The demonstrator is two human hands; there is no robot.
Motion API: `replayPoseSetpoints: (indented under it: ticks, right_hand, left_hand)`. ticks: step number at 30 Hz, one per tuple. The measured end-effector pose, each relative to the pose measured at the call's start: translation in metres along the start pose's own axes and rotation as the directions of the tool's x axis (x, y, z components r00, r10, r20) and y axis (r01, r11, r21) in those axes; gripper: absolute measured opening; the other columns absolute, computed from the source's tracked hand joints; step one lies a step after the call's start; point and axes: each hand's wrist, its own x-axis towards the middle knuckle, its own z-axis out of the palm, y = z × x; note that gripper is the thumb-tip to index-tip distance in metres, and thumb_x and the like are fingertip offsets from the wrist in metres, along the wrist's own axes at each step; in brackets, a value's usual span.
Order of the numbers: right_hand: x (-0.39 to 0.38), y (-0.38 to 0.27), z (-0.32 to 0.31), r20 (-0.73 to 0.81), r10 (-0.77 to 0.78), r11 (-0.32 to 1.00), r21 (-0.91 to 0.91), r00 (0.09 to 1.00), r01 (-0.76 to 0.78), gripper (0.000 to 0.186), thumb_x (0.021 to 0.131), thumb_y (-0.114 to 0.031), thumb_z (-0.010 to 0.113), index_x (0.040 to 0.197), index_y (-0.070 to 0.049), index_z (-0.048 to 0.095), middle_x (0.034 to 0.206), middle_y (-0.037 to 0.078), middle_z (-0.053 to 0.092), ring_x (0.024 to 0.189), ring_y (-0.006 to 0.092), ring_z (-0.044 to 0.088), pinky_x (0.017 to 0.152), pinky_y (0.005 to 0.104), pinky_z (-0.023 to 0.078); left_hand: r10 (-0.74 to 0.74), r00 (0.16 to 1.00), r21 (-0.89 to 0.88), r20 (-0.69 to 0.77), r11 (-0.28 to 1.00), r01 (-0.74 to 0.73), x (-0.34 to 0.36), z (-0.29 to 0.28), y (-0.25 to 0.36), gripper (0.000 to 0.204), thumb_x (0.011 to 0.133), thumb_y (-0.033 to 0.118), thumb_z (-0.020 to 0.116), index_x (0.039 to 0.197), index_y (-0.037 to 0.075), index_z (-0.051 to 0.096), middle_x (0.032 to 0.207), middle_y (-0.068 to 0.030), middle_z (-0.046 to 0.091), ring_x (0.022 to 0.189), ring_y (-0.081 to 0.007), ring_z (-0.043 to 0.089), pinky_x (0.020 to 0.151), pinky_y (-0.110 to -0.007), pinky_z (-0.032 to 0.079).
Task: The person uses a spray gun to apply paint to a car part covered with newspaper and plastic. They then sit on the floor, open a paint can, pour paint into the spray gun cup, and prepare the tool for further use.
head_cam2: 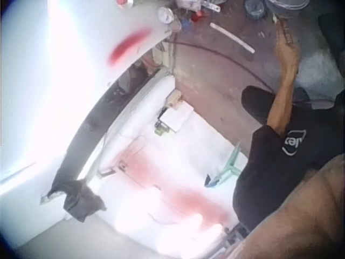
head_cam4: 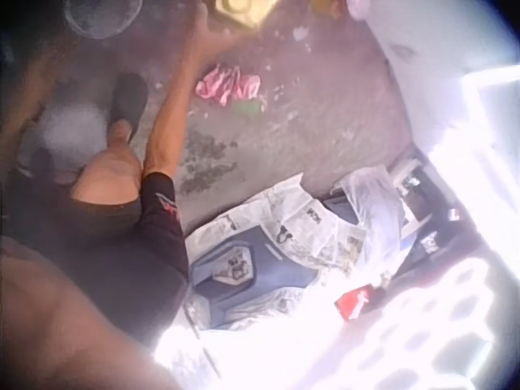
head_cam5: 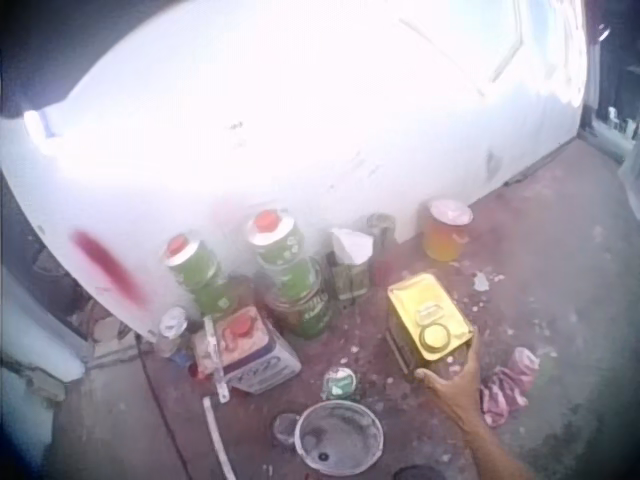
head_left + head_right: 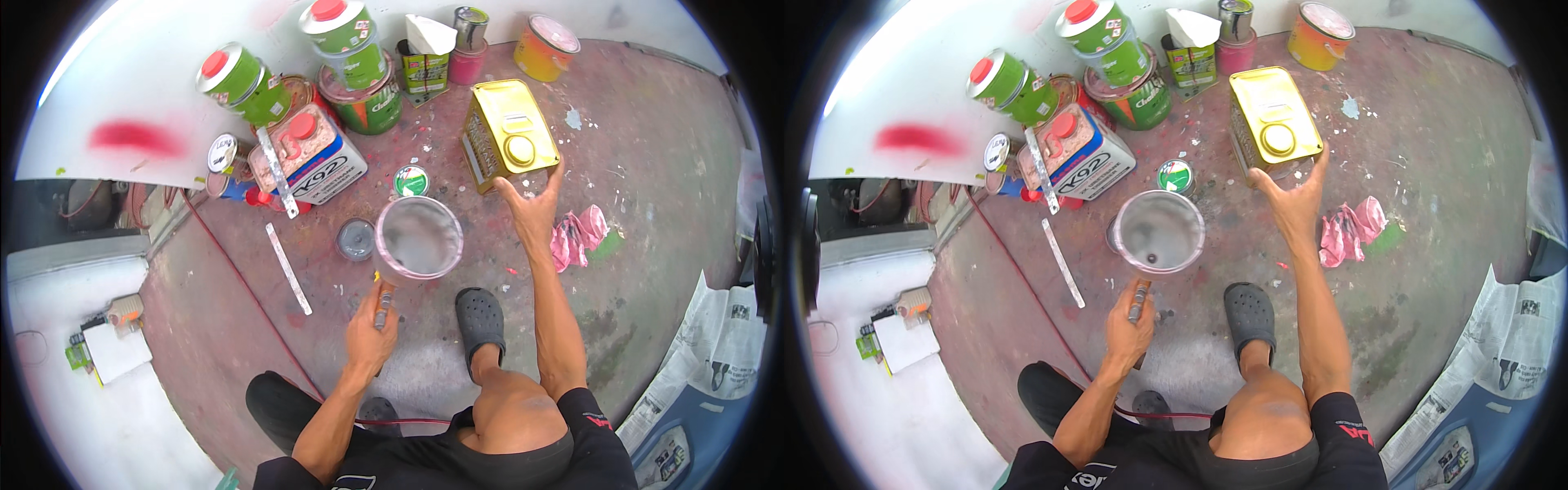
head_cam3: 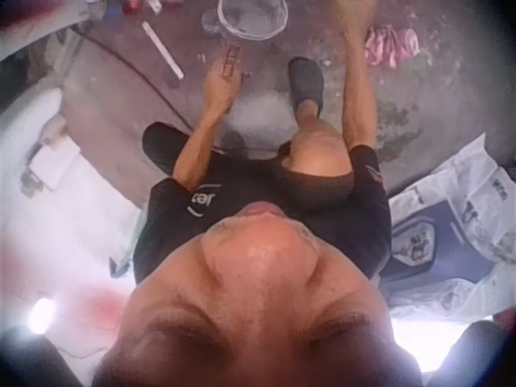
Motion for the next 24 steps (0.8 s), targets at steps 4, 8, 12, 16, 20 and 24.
replayPoseSetpoints:
  ticks: [4,8,12,16,20,24]
  right_hand:
    - [-0.053,0.013,-0.019,0.045,0.121,0.991,0.048,0.992,-0.124,0.104,0.101,-0.043,0.087,0.173,0.007,0.031,0.171,0.032,0.045,0.161,0.0391,0.045,0.132,0.0501,0.037]
    - [-0.131,0.018,-0.04,0.182,0.284,0.959,-0.042,0.941,-0.281,0.066,0.109,-0.035,0.079,0.156,0.006,0.057,0.128,0.02,0.072,0.114,0.0255,0.068,0.098,0.0412,0.055]
    - [-0.208,0.048,-0.04,0.409,0.335,0.942,-0.168,0.849,-0.291,0.032,0.107,-0.033,0.08,0.114,-0.003,0.081,0.073,0.007,0.072,0.065,0.0148,0.063,0.063,0.0377,0.051]
    - [-0.257,0.05,-0.045,0.542,0.252,0.95,-0.298,0.802,-0.097,0.031,0.105,-0.032,0.08,0.095,-0.003,0.079,0.066,0.011,0.069,0.058,0.022,0.064,0.059,0.0403,0.05]
    - [-0.252,0.051,-0.032,0.476,0.229,0.955,-0.28,0.849,-0.1,0.03,0.106,-0.028,0.08,0.09,-0.003,0.075,0.061,0.011,0.064,0.052,0.0198,0.056,0.054,0.0399,0.044]
    - [-0.26,0.061,-0.031,0.445,0.193,0.954,-0.294,0.875,-0.061,0.03,0.106,-0.028,0.08,0.09,-0.004,0.074,0.062,0.012,0.065,0.052,0.0224,0.058,0.054,0.0409,0.045]
  left_hand:
    - [-0.041,0.998,-0.039,-0.056,0.998,0.039,0.014,-0.002,-0.012,0.057,0.104,0.019,0.07,0.159,0.007,0.063,0.137,-0.0249,0.075,0.12,-0.0471,0.075,0.102,-0.048,0.059]
    - [0.011,0.996,-0.096,-0.09,0.995,-0.02,-0.017,-0.023,-0.029,0.058,0.102,0.015,0.072,0.158,0.005,0.063,0.134,-0.0258,0.075,0.117,-0.0451,0.076,0.099,-0.049,0.06]
    - [0.055,0.987,-0.08,-0.148,0.994,-0.068,-0.012,-0.033,-0.032,0.056,0.101,0.011,0.074,0.155,0.0,0.063,0.128,-0.0274,0.076,0.114,-0.0441,0.078,0.096,-0.047,0.06]
    - [0.062,0.991,-0.034,-0.116,0.997,-0.066,-0.044,-0.047,-0.045,0.053,0.1,0.01,0.075,0.15,-0.002,0.063,0.127,-0.027,0.077,0.114,-0.0438,0.078,0.096,-0.044,0.06]
    - [0.012,0.985,-0.118,-0.169,0.993,-0.033,-0.034,-0.055,-0.05,0.051,0.099,0.009,0.076,0.148,-0.001,0.063,0.127,-0.0261,0.076,0.115,-0.0431,0.078,0.094,-0.044,0.061]
    - [0.062,0.981,-0.056,-0.186,0.996,-0.073,-0.056,-0.06,-0.058,0.05,0.099,0.007,0.075,0.147,0.0,0.064,0.128,-0.0253,0.076,0.114,-0.0423,0.078,0.094,-0.043,0.061]
